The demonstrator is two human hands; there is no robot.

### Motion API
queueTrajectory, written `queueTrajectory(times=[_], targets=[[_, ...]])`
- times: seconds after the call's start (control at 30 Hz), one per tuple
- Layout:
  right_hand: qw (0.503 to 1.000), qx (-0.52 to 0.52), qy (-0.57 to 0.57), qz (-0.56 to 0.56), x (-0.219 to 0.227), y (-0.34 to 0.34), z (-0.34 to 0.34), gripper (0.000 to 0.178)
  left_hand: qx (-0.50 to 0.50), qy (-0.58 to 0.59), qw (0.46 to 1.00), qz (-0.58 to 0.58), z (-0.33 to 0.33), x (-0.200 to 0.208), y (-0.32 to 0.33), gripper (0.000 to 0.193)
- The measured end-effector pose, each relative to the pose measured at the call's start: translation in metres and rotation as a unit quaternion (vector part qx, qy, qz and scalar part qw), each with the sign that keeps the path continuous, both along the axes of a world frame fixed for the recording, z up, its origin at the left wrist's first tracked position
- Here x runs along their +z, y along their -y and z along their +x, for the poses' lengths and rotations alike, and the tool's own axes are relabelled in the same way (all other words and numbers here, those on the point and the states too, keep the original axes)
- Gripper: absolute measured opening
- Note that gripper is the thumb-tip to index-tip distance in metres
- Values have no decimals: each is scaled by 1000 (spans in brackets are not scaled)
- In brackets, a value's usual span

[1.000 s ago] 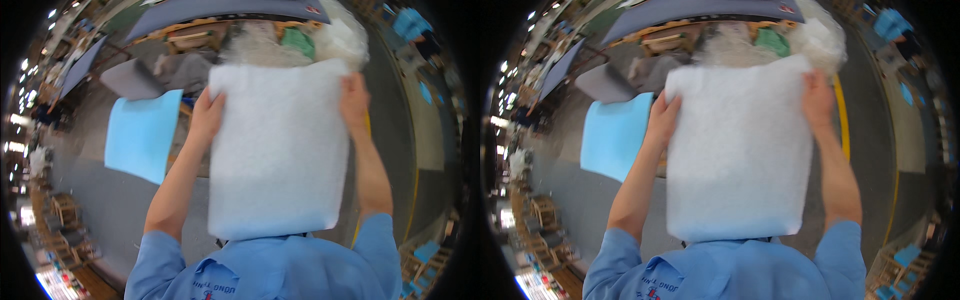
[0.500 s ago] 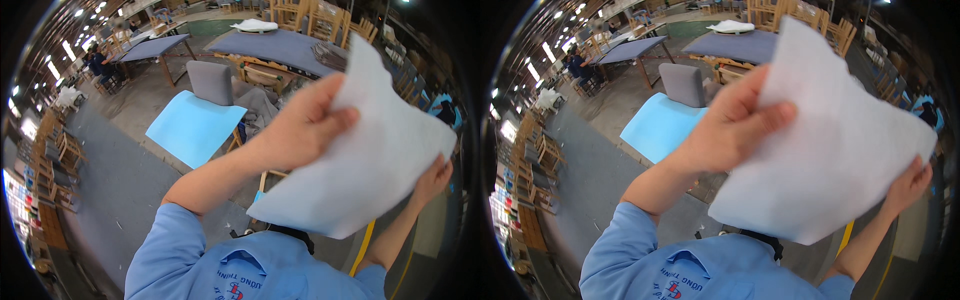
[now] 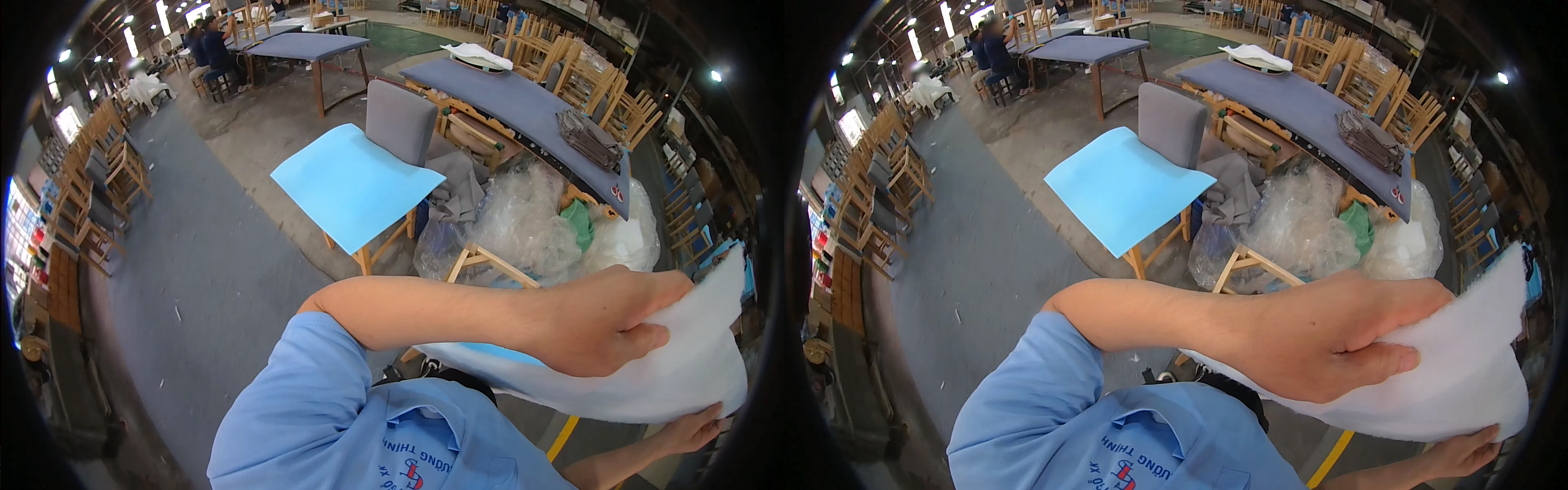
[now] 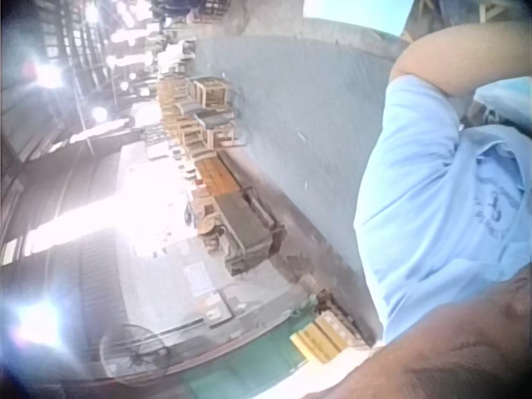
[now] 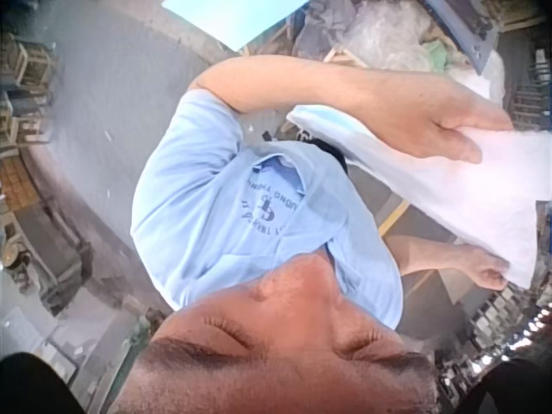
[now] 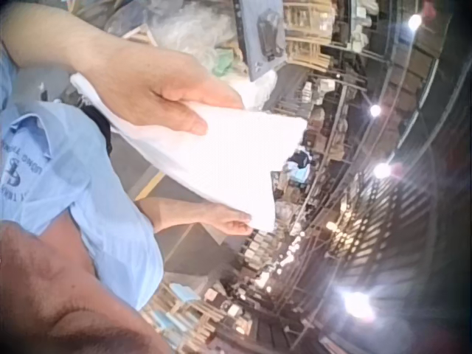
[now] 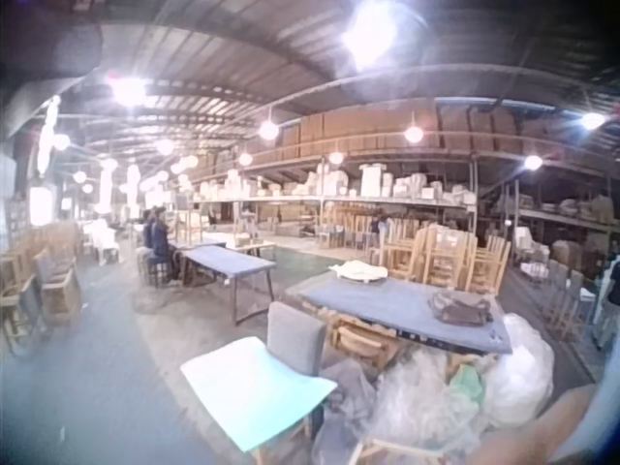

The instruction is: The person handles a roll of white foam and a sheet of blue foam in a workshop. They use scissors to cut the blue foam into specific shapes, trimming the edges and corners to fit a chair frame. The person repeatedly cuts and adjusts the foam pieces throughout the clip.

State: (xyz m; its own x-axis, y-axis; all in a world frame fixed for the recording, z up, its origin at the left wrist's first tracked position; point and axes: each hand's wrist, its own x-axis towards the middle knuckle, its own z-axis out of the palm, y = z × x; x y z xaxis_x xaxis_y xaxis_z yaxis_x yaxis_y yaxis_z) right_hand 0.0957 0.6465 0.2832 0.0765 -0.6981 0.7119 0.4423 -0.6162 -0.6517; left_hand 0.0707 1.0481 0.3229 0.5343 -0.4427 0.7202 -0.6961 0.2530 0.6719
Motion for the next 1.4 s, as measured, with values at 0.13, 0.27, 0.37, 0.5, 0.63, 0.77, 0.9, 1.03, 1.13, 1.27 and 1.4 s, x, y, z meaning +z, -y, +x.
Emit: queueTrajectory(times=[0.13,0.27,0.37,0.5,0.63,0.77,0.9,1.03,1.13,1.27,1.4], targets=[[999,33,19,-28,2,4,-1,41,8,-37,999,33,-4,1,-5,36],[997,54,3,-56,5,15,27,35,128,28,991,37,8,7,-21,35],[978,-2,-150,-147,18,-23,85,31,211,100,972,-19,63,-6,-28,30],[941,209,-129,-234,7,-36,204,31,303,-57,951,-33,145,-43,-43,30],[885,210,-293,-295,-43,-105,271,34,437,-115,888,86,211,-108,-74,34],[815,233,-385,-365,-129,-123,326,29,474,-227,825,208,254,-199,-83,34],[759,262,-488,-341,-248,-127,346,26,445,-353,765,304,261,-305,-84,39],[673,323,-593,-303,-351,-132,317,22,445,-420,708,353,222,-406,-82,41],[594,362,-664,-274,-403,-138,283,21,378,-514,665,389,183,-454,-89,48],[514,369,-723,-278,-450,-107,222,20,288,-559,631,453,140,-479,-72,51],[416,374,-778,-285,-454,-104,175,22,290,-575,589,488,104,-485,-68,48]])
